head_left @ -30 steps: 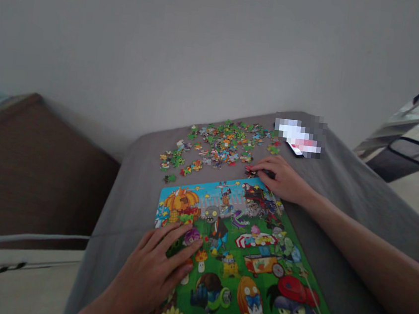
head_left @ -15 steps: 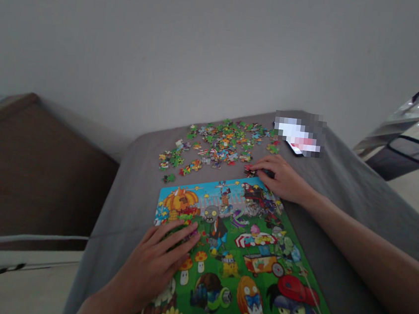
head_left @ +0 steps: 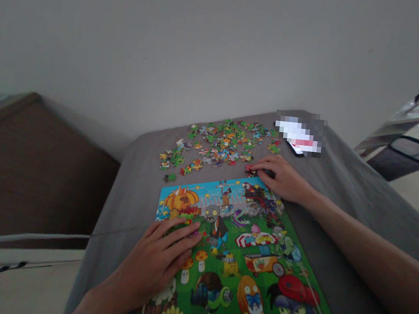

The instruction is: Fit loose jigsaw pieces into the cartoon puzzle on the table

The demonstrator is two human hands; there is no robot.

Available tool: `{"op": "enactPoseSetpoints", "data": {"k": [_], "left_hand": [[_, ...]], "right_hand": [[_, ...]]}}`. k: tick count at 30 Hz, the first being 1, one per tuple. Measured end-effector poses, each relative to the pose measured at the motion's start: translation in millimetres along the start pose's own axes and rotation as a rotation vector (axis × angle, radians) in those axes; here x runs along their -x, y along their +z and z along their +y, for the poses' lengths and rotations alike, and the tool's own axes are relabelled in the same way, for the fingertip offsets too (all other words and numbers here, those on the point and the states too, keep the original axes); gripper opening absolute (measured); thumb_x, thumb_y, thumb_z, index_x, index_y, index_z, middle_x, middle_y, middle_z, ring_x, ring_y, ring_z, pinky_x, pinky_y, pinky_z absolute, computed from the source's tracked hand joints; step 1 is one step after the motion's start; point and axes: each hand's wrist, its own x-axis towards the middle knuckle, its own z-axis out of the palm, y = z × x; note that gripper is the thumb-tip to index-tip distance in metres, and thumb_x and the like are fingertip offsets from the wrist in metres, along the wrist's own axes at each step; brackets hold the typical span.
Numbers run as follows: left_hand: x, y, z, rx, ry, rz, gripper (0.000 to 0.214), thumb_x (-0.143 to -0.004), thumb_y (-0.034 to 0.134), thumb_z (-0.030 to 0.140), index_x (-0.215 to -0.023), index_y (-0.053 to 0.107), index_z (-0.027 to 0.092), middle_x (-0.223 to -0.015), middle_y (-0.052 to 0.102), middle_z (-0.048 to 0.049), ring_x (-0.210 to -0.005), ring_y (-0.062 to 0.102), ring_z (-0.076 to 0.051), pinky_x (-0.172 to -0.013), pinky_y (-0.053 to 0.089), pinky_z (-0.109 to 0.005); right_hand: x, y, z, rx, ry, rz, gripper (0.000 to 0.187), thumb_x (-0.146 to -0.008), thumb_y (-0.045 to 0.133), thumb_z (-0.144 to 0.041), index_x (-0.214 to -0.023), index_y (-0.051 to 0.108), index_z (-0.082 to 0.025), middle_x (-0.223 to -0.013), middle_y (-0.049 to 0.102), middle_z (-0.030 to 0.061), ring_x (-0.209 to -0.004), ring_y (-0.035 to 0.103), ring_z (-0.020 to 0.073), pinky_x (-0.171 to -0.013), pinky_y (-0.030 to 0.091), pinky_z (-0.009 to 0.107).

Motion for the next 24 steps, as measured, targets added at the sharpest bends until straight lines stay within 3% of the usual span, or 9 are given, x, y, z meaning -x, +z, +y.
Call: {"op": "enactPoseSetpoints", "data": {"k": [10, 24], "left_hand": [[3, -3.5, -8, 0.057, -0.022, -0.127, 0.043, -0.109, 0.049, 0.031, -0.152, 0.052, 0.033, -0.145, 0.066, 0.0023, -0.134, 0.056, -0.021, -0.104, 0.051, -0.038], [-7, -9.3, -28, 0.133, 0.164, -0.173, 0.038, -0.109, 0.045, 0.020, -0.141, 0.061, 0.033, -0.145, 0.066, 0.0064, -0.140, 0.051, -0.017, -0.111, 0.045, -0.035]], "right_hand": [[0, 0, 0, -0.006, 0.008, -0.001, 0.032, -0.097, 0.053, -0.023, -0.113, 0.079, -0.029, -0.112, 0.077, 0.0066, -0.109, 0.067, 0.0267, -0.104, 0.050, 0.052], [-1, -2, -1, -0.020, 0.011, -0.021, 0.033, -0.096, 0.052, -0.021, -0.114, 0.079, -0.028, -0.112, 0.076, 0.0071, -0.109, 0.066, 0.0270, -0.104, 0.050, 0.053]]}}
